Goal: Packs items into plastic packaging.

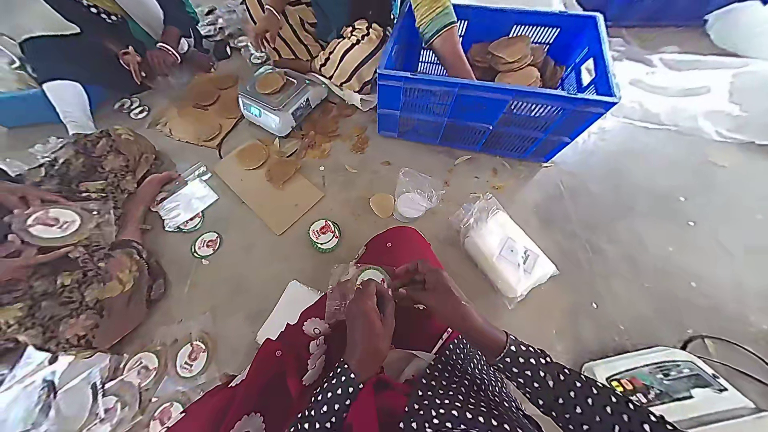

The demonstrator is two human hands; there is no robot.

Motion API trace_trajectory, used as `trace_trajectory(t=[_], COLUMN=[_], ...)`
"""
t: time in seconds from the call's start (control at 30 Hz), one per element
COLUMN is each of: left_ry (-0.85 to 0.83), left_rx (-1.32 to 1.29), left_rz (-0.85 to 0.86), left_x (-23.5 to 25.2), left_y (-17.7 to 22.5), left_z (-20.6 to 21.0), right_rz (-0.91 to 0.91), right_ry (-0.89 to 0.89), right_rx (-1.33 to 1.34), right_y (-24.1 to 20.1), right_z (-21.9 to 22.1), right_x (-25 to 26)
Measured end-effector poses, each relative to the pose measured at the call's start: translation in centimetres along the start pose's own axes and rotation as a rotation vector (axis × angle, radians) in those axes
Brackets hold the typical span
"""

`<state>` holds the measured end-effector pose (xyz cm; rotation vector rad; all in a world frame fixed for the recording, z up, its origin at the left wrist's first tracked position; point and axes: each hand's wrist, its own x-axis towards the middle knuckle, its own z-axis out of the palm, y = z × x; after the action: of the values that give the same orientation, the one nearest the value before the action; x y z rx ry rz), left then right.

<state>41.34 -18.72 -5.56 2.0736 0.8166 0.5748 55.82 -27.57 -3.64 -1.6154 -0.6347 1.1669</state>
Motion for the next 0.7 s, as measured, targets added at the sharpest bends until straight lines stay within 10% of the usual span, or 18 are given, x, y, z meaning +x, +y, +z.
trace_trajectory(t=[0.23,0.7], left_ry=[0.091,0.922], left_rx=[0.011,-0.104], left_rz=[0.097,-0.651], left_x=[-1.0,-11.0], left_y=[1.0,-16.5], left_z=[-2.2,-32.0], right_rz=[-0.402,-0.594], right_ry=[0.165,-0.002], right_rx=[-0.274,-0.395], right_y=[3.0,4.3], right_z=[2.1,-1.6], right_x=[1.7,8.9])
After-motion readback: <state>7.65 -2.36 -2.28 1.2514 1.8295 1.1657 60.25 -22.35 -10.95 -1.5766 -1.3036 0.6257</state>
